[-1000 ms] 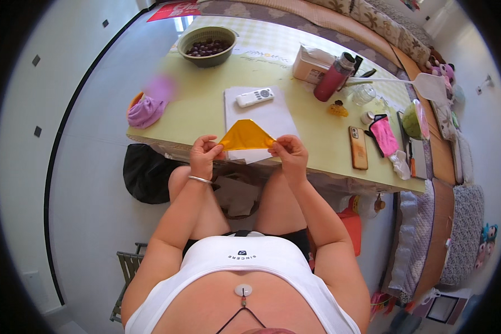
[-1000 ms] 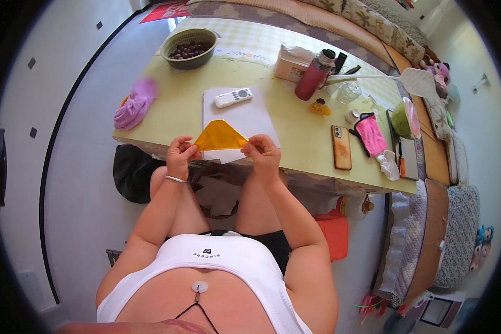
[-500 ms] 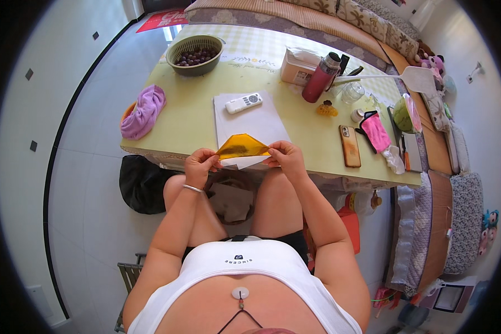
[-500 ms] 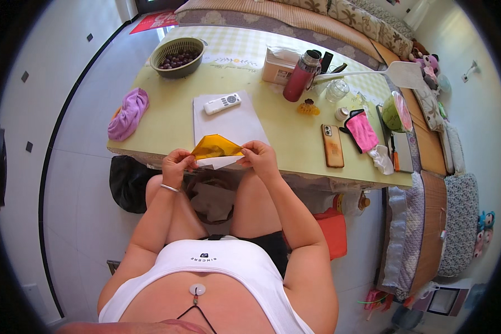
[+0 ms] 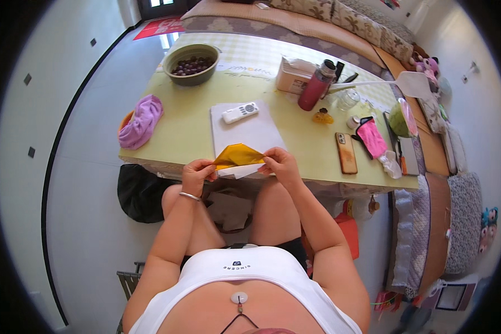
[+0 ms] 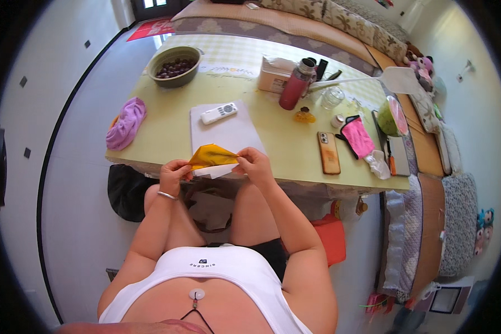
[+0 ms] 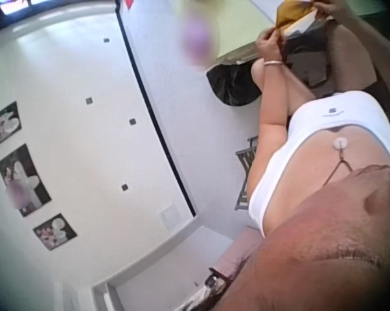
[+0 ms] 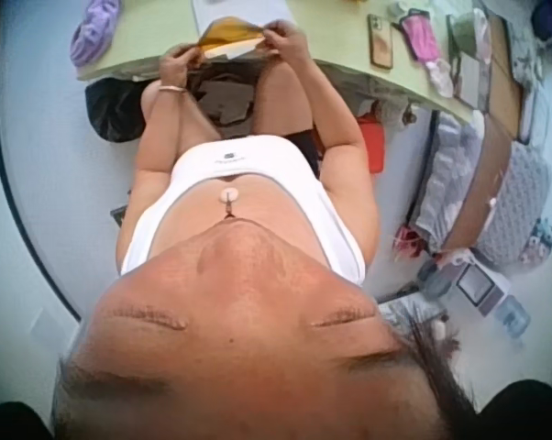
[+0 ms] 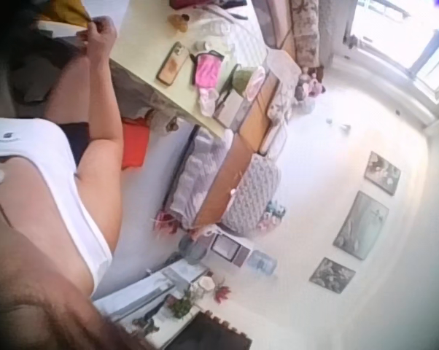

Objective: The person sits on the floor and removes a stack of white paper and a yellow sheet from a red plastic bag. They place the items on a low table, then fold the yellow sheet and the white paper by hand into smaller rectangles.

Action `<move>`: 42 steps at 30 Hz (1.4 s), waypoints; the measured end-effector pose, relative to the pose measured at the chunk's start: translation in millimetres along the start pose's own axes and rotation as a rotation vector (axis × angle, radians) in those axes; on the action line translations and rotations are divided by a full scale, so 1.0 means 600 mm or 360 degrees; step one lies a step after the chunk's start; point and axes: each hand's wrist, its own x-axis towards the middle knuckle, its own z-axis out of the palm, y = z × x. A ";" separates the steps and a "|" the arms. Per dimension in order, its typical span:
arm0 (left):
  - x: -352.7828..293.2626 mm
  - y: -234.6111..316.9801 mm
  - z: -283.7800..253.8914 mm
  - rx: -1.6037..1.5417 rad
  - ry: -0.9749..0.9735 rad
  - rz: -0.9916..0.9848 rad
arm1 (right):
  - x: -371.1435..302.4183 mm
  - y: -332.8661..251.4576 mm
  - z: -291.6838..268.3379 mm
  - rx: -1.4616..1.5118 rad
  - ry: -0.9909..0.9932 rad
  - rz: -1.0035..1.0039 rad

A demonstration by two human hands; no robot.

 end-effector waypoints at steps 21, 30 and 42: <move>0.020 -0.018 -0.001 0.0129 0.0116 0.0122 | 0.008 -0.007 -0.011 -0.0242 0.0003 0.0059; 0.040 -0.015 -0.002 -0.0040 0.0285 0.0022 | 0.135 -0.013 -0.226 -0.1631 0.1079 -0.0431; 0.043 -0.014 -0.001 -0.0051 0.0260 0.0014 | 0.210 -0.015 -0.288 -0.2107 0.1082 -0.0242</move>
